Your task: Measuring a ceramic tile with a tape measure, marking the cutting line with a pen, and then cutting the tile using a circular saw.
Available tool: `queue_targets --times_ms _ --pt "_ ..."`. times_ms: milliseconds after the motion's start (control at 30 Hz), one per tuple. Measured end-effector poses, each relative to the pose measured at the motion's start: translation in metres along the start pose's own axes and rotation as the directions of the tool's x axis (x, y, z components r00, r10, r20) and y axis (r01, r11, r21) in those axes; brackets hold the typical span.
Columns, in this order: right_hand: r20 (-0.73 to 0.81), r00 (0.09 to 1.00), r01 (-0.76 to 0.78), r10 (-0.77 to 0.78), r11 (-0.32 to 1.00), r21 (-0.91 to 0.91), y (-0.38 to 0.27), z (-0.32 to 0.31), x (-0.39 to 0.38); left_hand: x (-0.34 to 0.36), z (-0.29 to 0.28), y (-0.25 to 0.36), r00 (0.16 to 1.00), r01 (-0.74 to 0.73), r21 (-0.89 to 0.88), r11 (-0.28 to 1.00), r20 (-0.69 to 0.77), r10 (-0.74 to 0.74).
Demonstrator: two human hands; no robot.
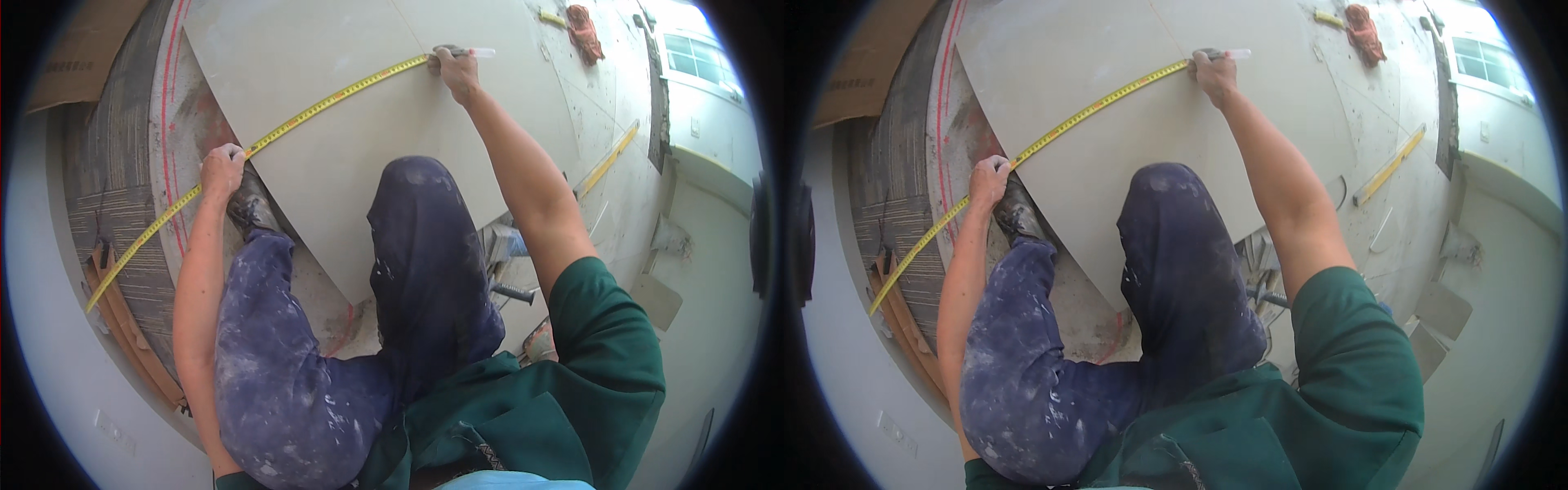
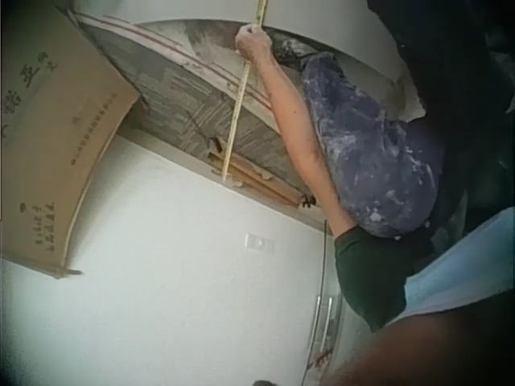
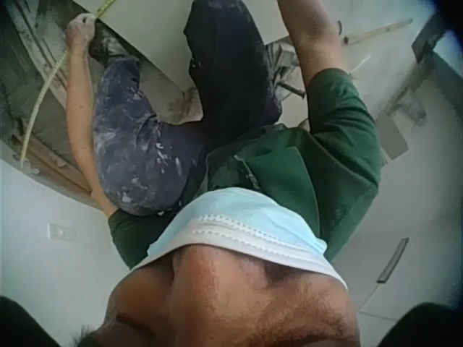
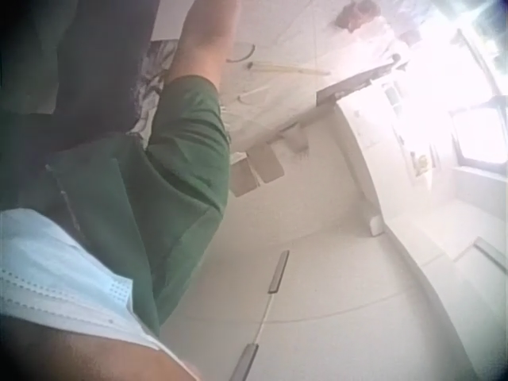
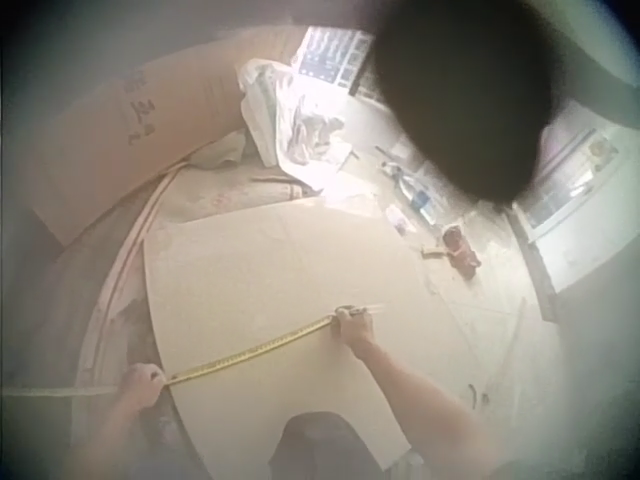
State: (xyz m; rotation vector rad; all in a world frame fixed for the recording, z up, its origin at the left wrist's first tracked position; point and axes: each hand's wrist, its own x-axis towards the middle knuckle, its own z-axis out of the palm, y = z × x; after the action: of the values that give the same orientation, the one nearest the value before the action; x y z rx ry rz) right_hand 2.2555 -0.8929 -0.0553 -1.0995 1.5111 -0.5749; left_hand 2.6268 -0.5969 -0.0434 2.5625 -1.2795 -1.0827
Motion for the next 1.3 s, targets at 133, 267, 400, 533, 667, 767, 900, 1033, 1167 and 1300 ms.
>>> queue_targets --times_ms 133,267,400,533,667,767,900,1033,1167,1300 --pt "0.048 0.999 0.009 0.001 0.976 -0.216 0.029 -0.005 -0.021 -0.036 0.014 -0.017 0.998 0.025 0.099 0.995 0.057 -0.03" --pt "-0.043 0.994 -0.104 0.104 0.995 0.001 0.046 -0.019 -0.055 -0.057 0.039 -0.015 0.998 0.041 0.097 0.994 0.043 -0.045" --pt "-0.042 0.998 -0.045 0.04 0.988 -0.149 0.035 -0.044 -0.067 -0.066 0.033 0.008 0.998 0.045 0.005 0.999 0.045 -0.045" --pt "-0.068 0.998 -0.02 0.013 0.996 -0.091 0.055 -0.067 -0.092 -0.092 0.055 0.007 0.999 -0.006 -0.031 1.0 0.053 0.007" --pt "-0.112 0.992 -0.055 0.051 0.998 -0.033 0.057 -0.078 -0.121 -0.121 0.066 0.011 0.997 -0.024 -0.117 0.993 0.066 0.032" --pt "-0.128 0.972 -0.153 0.195 0.947 0.282 0.04 -0.094 -0.134 -0.114 0.061 0.015 0.996 -0.039 -0.198 0.979 0.072 0.055" --pt "-0.288 0.907 -0.18 0.308 0.9 0.397 0.018 -0.137 -0.196 -0.121 0.03 0.002 0.995 -0.061 -0.312 0.948 0.053 0.081" --pt "-0.351 0.809 -0.394 0.471 0.878 0.271 -0.002 -0.182 -0.311 -0.153 -0.04 -0.018 0.993 -0.055 -0.301 0.952 0.085 0.085" --pt "-0.342 0.739 -0.552 0.581 0.812 0.189 -0.044 -0.232 -0.412 -0.204 -0.115 0.036 0.985 0.09 -0.182 0.979 0.164 -0.06" --pt "-0.182 0.703 -0.667 0.687 0.726 0.165 -0.095 -0.26 -0.496 -0.287 -0.166 0.043 0.98 0.106 -0.103 0.989 0.182 -0.086"
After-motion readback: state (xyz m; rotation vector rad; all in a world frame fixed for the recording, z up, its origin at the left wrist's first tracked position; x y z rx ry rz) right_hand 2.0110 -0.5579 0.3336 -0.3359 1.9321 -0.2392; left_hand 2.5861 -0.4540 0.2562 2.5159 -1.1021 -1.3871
